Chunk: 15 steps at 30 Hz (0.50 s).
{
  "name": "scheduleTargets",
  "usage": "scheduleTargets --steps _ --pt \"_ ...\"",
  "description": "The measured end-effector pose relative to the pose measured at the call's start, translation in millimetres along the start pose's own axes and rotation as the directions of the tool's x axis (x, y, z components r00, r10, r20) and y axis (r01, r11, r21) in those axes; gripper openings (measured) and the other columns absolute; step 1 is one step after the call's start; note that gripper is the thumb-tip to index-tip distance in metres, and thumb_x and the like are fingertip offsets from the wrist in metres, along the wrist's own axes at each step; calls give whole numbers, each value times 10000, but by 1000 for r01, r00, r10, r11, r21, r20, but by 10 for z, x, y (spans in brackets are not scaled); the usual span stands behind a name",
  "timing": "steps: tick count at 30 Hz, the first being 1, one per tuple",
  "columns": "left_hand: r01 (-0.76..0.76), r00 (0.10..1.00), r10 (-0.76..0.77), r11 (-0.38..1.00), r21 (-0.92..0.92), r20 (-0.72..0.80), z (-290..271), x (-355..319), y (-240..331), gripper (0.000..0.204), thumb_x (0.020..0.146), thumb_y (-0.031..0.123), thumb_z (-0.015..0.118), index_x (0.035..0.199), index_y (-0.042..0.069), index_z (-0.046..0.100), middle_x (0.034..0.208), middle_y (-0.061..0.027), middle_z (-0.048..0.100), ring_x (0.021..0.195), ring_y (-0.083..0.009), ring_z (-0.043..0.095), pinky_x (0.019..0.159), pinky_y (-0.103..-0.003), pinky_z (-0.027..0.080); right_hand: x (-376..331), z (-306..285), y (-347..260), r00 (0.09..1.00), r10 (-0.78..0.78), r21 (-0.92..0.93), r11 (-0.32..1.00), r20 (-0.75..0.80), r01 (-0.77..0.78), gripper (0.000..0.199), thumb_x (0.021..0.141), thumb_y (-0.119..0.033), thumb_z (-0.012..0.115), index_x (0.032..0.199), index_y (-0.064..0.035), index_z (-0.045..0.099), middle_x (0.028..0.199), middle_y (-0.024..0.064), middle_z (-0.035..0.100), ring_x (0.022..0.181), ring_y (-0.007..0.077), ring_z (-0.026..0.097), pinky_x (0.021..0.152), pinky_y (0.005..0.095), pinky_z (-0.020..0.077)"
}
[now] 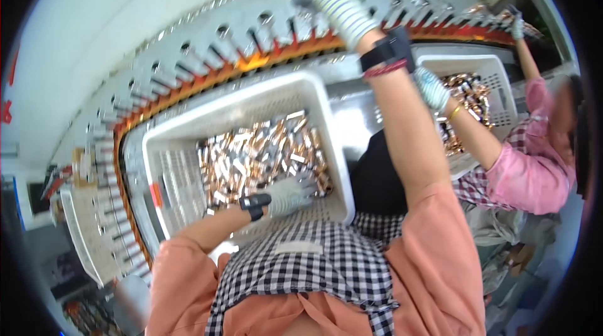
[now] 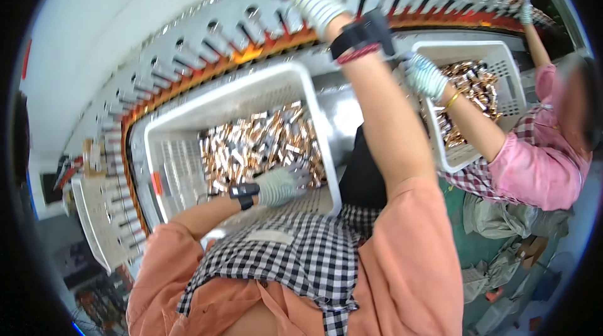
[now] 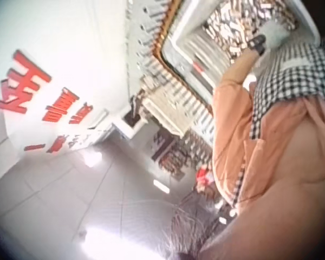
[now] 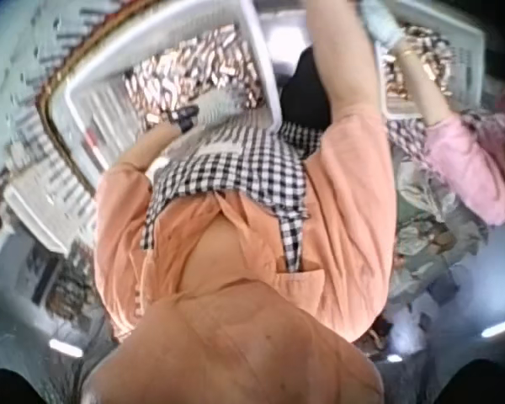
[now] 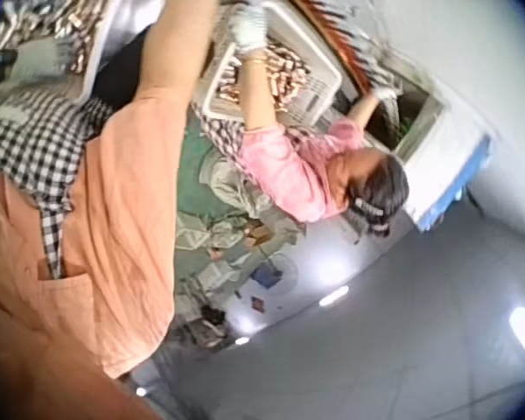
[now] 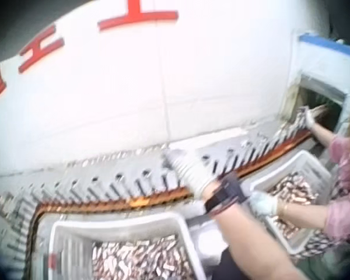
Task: Placing small cylindrical battery cells onto the pins of a circular conveyor machine.
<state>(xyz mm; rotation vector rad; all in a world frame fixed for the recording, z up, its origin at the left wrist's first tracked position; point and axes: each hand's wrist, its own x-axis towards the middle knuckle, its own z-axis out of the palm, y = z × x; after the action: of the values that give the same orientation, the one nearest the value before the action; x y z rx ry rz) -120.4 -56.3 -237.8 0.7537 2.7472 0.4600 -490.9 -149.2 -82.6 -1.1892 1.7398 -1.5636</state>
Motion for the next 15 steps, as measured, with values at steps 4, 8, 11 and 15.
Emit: scheduleTargets --steps 4,8,11,15 --pt "252 955 -234 964 -87 182 2 -279 -344 781 739 373 794 1460 222 536 1548 -149 470 1448 -351 411 1247 -562 226 13 -126 -141 976 -8 48 999 -216 19 377 985 -379 610 1057 -44 768 906 122 771 805 237 677 822 358 538" --pt "380 907 -400 912 158 132 -164 -760 -723 744 702 217 777 1415 198 566 1578 -138 432 1461 -358 378 1209 -577 252 160 -690 -346 911 -76 53 993 -405 106 381 1025 -342 578 1175 -27 729 1036 119 776 1011 207 714 949 319 512" --pt "572 812 -577 816 83 84 -124 -952 -744 632 717 159 748 1329 149 593 1501 -163 479 1380 -372 444 1168 -544 320 115 -1018 -175 888 31 262 960 -460 102 408 1010 -354 578 1236 -38 703 1085 134 768 1039 235 713 982 336 499" --pt "697 717 -690 713 -81 92 -324 -708 -419 463 788 111 687 1248 82 641 1202 -205 662 1134 -353 623 1038 -466 470 133 -1353 -155 797 135 417 895 -588 156 345 949 -286 628 1128 -6 717 954 138 777 904 199 696 886 339 520"
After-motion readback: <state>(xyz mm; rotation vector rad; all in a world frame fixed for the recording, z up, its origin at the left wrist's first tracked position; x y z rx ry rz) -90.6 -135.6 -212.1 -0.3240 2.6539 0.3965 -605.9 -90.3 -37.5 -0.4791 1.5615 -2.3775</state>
